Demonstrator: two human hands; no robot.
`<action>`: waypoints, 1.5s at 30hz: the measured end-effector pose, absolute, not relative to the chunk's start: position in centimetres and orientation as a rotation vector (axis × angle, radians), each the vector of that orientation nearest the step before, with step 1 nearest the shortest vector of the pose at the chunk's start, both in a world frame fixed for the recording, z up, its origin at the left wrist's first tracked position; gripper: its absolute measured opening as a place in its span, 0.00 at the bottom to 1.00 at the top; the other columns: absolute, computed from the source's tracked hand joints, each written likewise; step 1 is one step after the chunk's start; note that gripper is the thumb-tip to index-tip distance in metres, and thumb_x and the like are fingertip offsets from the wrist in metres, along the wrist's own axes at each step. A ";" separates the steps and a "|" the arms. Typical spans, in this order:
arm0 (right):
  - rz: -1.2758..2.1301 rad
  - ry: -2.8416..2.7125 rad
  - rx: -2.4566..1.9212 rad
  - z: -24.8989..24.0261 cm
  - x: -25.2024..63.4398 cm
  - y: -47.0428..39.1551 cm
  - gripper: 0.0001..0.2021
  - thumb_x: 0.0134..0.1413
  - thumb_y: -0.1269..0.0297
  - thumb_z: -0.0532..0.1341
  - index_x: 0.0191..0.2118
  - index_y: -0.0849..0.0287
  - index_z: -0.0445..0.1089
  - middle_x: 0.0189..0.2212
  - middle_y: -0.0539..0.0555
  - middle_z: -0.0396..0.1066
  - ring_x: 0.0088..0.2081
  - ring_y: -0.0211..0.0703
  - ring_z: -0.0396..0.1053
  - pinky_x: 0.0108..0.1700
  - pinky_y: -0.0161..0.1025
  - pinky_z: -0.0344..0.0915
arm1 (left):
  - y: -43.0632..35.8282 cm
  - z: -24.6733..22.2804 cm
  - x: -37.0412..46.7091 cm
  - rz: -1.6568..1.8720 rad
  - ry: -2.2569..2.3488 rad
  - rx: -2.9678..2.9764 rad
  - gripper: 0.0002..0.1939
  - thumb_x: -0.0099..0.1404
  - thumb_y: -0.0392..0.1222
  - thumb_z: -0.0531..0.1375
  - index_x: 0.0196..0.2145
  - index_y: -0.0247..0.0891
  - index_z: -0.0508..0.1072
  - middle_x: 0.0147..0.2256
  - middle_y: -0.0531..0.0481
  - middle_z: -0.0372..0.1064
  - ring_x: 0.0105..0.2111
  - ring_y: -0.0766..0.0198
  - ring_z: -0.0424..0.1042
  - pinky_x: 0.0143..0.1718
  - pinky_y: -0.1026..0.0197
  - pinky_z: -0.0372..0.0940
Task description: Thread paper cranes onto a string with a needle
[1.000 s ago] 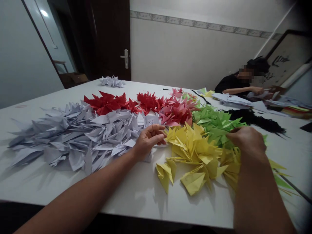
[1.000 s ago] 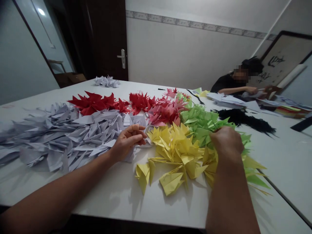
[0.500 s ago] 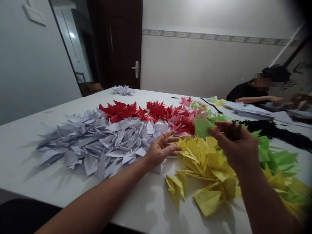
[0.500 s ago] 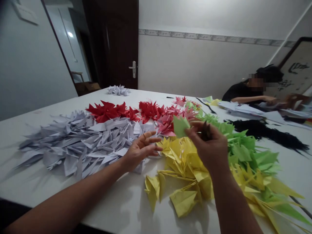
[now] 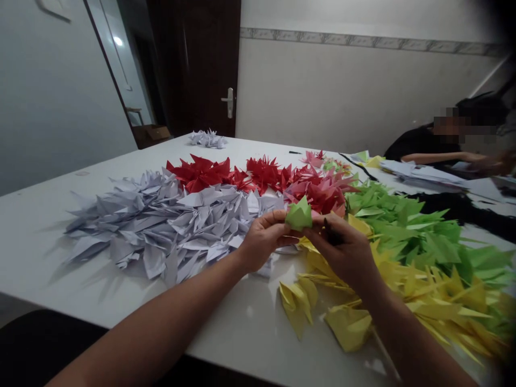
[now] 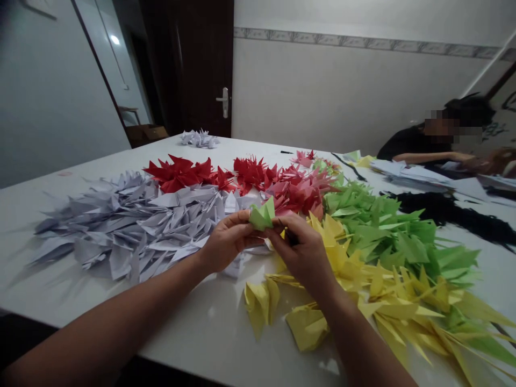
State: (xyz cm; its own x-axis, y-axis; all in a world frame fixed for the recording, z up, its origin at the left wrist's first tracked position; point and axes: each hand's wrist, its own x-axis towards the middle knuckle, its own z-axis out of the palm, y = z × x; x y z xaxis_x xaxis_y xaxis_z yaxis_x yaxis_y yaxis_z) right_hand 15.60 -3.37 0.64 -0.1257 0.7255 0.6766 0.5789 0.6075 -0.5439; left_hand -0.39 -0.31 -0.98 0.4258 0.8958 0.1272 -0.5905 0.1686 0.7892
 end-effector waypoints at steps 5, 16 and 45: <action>0.195 -1.842 -0.997 0.5 15.7 -3.2 0.07 0.54 0.60 0.60 0.34 0.58 0.71 0.27 0.51 0.69 0.30 0.39 0.67 0.32 0.36 0.64 | 0.0 -1.0 -0.6 1.075 0.428 0.852 0.18 0.53 0.52 0.64 0.32 0.34 0.72 0.29 0.48 0.73 0.28 0.65 0.73 0.33 0.61 0.68; 0.319 -1.685 -1.082 0.5 15.8 -4.0 0.14 0.60 0.54 0.53 0.44 0.57 0.67 0.31 0.52 0.69 0.29 0.37 0.66 0.30 0.33 0.63 | 0.6 -1.8 -0.1 1.378 0.583 0.906 0.16 0.43 0.40 0.71 0.32 0.35 0.75 0.28 0.53 0.73 0.28 0.70 0.70 0.35 0.65 0.64; 1.261 -1.362 -1.250 0.9 13.6 -4.3 0.25 0.42 0.39 0.62 0.25 0.61 0.64 0.17 0.45 0.56 0.17 0.27 0.47 0.17 0.29 0.41 | -0.5 -2.0 0.3 1.586 0.583 1.217 0.12 0.50 0.31 0.63 0.35 0.34 0.71 0.29 0.51 0.72 0.29 0.69 0.70 0.33 0.67 0.66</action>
